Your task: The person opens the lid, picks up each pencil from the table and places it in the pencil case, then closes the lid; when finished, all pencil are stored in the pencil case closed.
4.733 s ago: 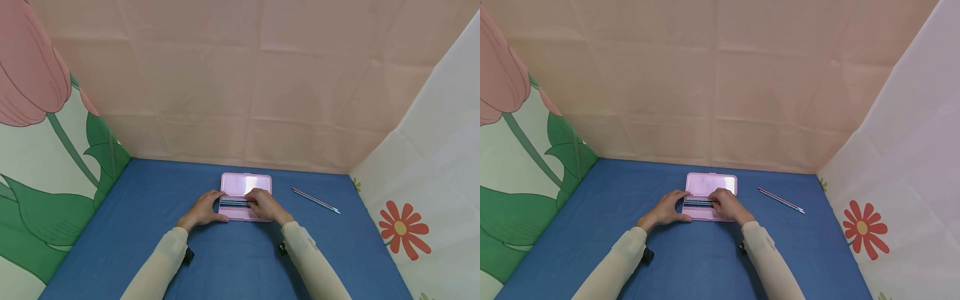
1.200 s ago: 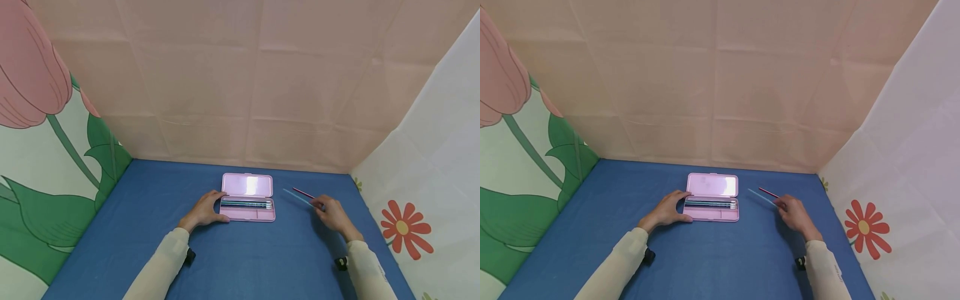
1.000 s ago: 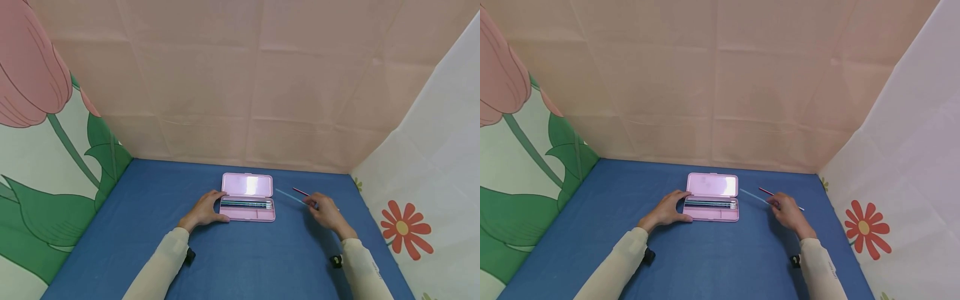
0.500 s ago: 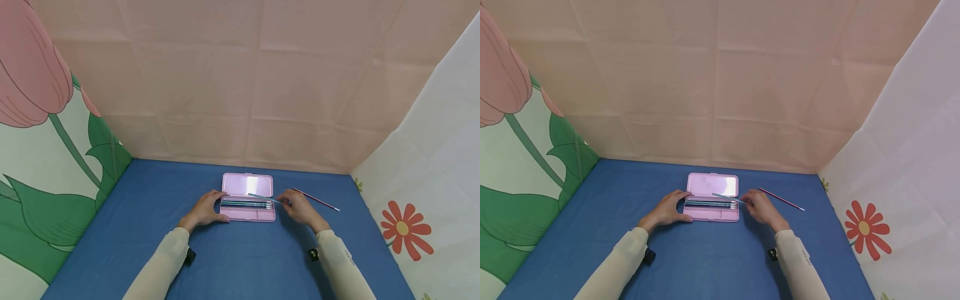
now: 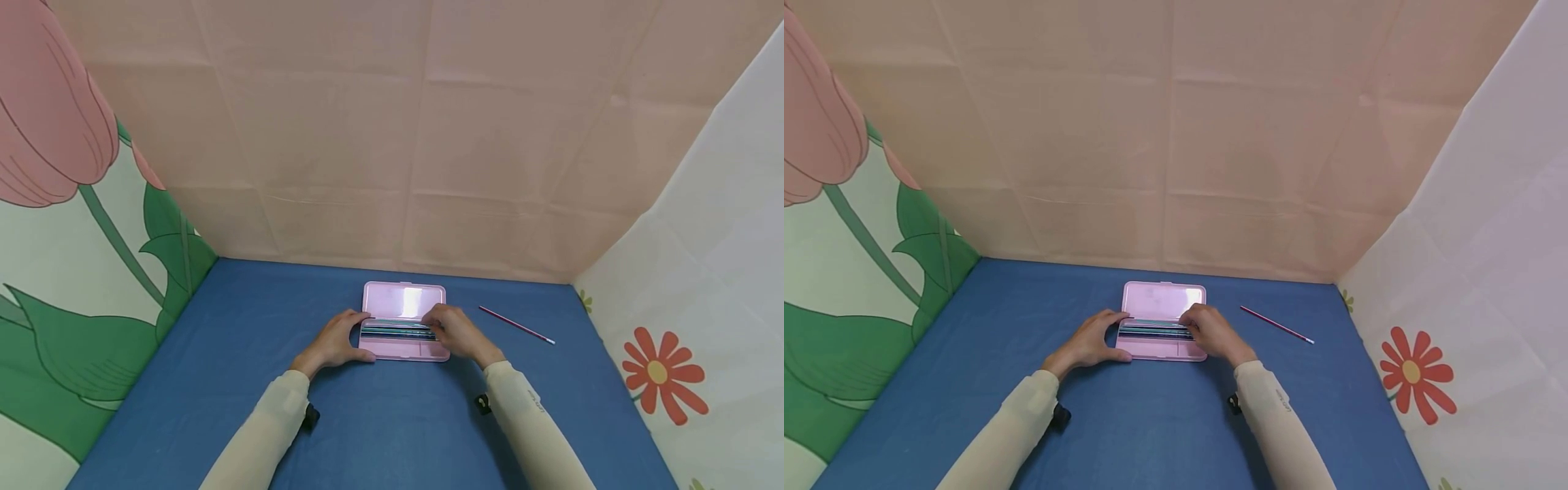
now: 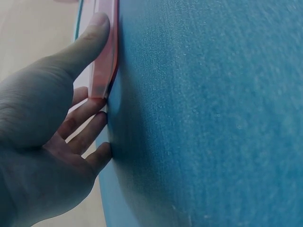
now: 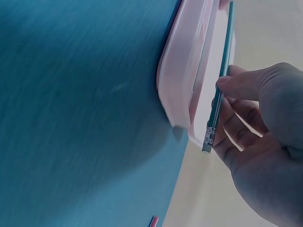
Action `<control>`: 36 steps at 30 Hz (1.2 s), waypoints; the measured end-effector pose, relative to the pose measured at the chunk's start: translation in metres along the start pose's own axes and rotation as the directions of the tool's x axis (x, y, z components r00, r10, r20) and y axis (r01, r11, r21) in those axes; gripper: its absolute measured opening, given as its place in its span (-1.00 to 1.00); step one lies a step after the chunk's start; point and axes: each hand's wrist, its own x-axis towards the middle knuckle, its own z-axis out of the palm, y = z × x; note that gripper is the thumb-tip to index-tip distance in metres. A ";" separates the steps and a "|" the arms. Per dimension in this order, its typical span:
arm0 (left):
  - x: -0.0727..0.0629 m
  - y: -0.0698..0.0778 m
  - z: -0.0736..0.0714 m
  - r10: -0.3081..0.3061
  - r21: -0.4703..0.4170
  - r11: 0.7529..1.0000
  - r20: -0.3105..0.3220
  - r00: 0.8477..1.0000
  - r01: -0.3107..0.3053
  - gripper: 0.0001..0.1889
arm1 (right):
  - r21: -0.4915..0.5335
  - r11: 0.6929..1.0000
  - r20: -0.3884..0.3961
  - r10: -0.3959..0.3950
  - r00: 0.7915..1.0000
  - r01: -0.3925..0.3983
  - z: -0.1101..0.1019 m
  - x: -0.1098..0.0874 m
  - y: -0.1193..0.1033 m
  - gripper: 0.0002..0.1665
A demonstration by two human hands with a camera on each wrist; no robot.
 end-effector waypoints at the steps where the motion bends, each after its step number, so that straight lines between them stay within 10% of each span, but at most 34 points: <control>1: 0.000 0.000 0.000 0.002 0.002 1.000 -0.001 1.000 -0.002 0.01 | -0.002 1.000 0.004 -0.004 1.000 0.004 0.002 0.003 -0.001 -0.70; 36: 0.004 -0.009 0.002 0.051 -0.005 0.999 0.000 0.999 -0.051 0.02 | -0.034 0.999 0.041 -0.010 0.999 0.011 0.027 0.024 -0.012 -0.73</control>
